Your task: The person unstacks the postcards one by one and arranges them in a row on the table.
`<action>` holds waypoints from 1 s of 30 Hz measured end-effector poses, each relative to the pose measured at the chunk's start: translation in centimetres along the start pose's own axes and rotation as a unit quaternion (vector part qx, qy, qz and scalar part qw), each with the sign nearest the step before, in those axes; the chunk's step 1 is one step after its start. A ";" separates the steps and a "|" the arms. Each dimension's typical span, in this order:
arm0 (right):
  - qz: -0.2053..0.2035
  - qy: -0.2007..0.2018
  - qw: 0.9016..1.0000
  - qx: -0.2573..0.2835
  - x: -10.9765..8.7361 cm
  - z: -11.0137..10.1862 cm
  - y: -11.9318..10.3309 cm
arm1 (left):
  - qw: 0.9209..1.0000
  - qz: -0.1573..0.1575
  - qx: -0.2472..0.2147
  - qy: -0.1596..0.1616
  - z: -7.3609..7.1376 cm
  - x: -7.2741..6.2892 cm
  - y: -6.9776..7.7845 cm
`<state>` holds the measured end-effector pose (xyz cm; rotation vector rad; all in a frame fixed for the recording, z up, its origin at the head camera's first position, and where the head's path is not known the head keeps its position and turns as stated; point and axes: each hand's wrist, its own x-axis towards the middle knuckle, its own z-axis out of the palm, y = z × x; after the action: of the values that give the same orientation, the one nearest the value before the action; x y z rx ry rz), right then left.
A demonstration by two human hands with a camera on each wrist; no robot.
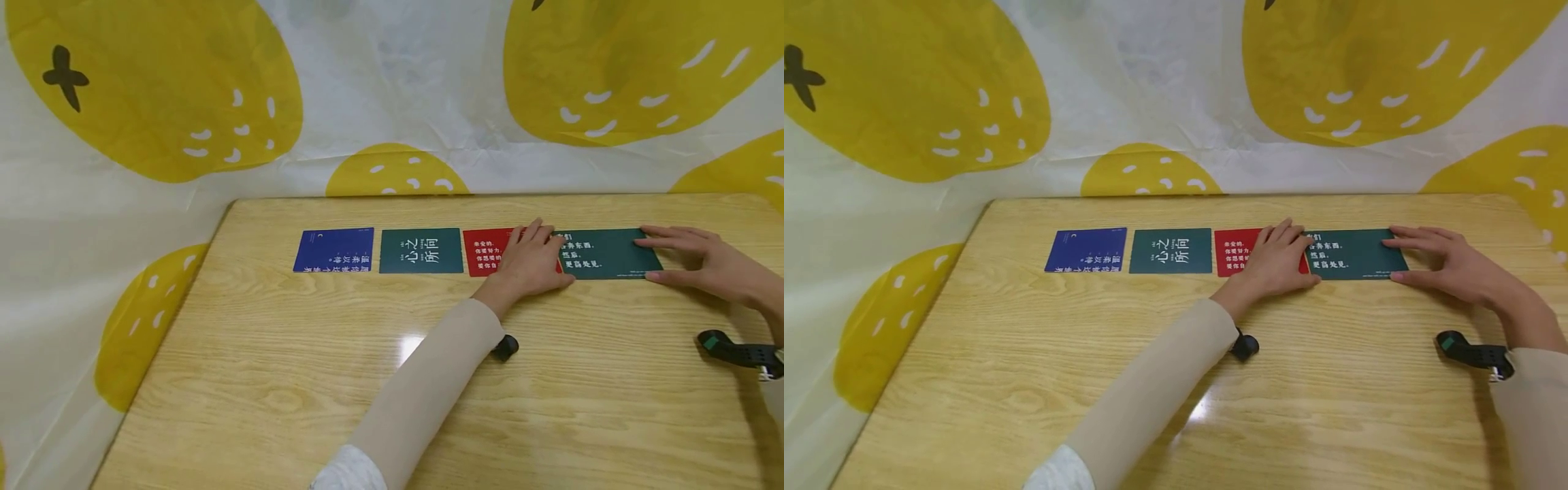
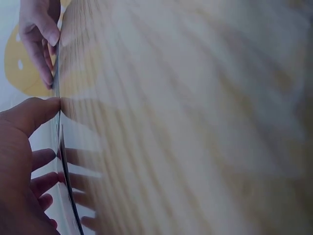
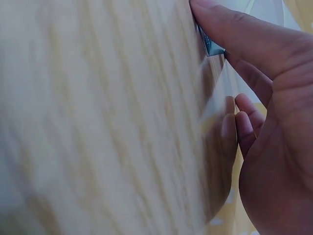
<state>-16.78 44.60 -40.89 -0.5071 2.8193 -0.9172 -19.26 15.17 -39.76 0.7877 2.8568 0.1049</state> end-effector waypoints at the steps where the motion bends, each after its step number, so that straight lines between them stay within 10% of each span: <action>1: 0.000 0.000 1.000 0.002 0.0 0.0 0.0 | 1.000 -0.002 0.000 0.000 0.0 0.0 0.1; 30: -0.006 0.013 1.000 0.005 -0.2 0.2 0.1 | 1.000 0.004 0.012 -0.003 -0.1 0.2 0.7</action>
<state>-16.54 44.67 -41.10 -0.5145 2.8378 -0.9457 -19.14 15.87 -39.60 0.8036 2.8542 0.0698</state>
